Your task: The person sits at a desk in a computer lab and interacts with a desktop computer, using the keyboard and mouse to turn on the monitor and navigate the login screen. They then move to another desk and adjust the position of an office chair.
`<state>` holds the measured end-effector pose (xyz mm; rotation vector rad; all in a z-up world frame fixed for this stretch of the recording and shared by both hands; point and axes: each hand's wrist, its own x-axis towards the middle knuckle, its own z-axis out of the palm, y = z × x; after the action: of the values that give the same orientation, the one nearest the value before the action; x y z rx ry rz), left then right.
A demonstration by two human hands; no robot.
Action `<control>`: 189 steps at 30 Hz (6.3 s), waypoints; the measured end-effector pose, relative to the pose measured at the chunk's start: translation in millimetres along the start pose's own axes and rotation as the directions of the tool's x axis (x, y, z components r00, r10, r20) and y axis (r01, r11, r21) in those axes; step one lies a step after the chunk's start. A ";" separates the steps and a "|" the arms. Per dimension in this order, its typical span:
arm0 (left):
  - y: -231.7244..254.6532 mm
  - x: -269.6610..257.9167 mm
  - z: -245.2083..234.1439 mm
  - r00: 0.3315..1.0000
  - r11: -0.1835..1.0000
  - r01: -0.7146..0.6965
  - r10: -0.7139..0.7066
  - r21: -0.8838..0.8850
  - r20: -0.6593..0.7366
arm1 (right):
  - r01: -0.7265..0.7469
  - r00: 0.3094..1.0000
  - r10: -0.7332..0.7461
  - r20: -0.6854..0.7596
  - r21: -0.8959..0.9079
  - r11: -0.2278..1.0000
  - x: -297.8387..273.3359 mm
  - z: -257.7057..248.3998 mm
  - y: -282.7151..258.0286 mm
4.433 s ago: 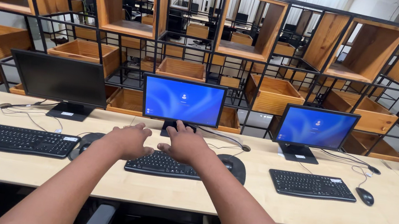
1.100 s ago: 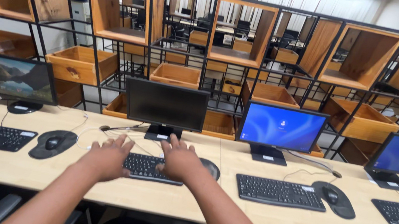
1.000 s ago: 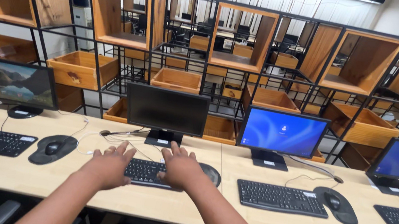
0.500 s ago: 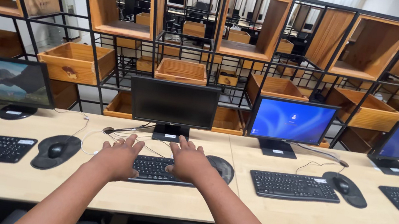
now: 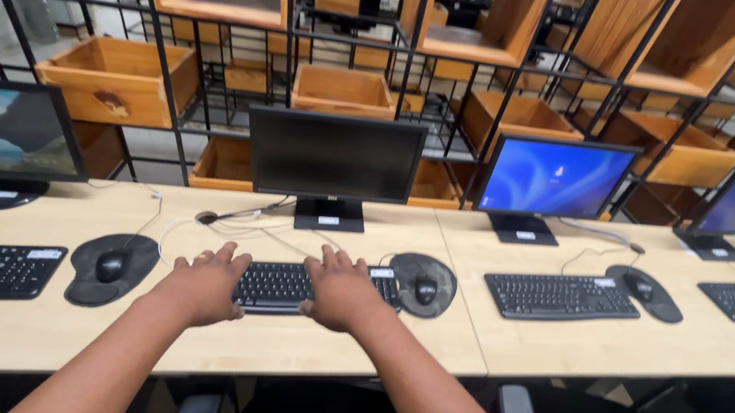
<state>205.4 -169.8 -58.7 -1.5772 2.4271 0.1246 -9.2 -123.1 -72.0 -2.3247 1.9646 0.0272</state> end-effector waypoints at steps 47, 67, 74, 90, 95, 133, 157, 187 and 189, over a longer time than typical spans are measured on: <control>116.0 240.5 204.3 0.972 0.991 -0.054 0.024 0.119 0.235 | -0.551 0.807 0.512 0.294 0.063 0.832 108.2 240.0 284.2; 120.4 226.5 215.4 0.964 0.979 0.022 -0.075 0.205 0.254 | -0.510 0.816 0.530 0.231 -0.144 0.848 95.2 228.5 265.4; 121.9 207.5 219.8 0.974 0.972 0.092 -0.133 0.214 0.181 | 0.037 0.981 -0.064 -0.181 -0.149 0.988 104.0 296.6 178.6; 61.4 131.4 183.7 0.971 0.984 0.119 -0.087 0.132 -0.225 | 0.085 0.988 -0.101 -0.115 -0.136 0.987 91.7 174.6 106.7; 41.3 103.5 120.2 0.948 0.975 0.150 -0.094 0.167 -0.304 | 0.097 0.960 -0.132 -0.246 -0.152 0.984 81.3 131.2 87.2; -36.2 -117.1 3.9 0.933 0.985 0.156 -0.124 0.068 -0.337 | 0.317 0.938 -0.334 -0.089 -0.163 0.934 -32.3 -31.9 -74.2; -298.7 -294.6 30.9 0.855 0.888 0.457 -0.424 0.048 -0.297 | 0.527 0.829 -0.535 -0.164 -0.092 0.845 4.9 -50.7 -384.3; -467.1 -225.0 60.4 0.882 0.906 0.421 -0.399 0.038 -0.250 | 0.519 0.841 -0.525 -0.130 -0.075 0.851 164.5 -29.2 -498.1; -476.2 -220.4 58.7 0.886 0.906 0.419 -0.396 0.052 -0.243 | 0.515 0.846 -0.520 -0.114 -0.073 0.854 172.4 -30.6 -503.6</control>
<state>732.6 -158.6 -31.8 -2.1107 2.1453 -0.2683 514.1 -212.6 -23.0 -2.8665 1.3157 -0.1298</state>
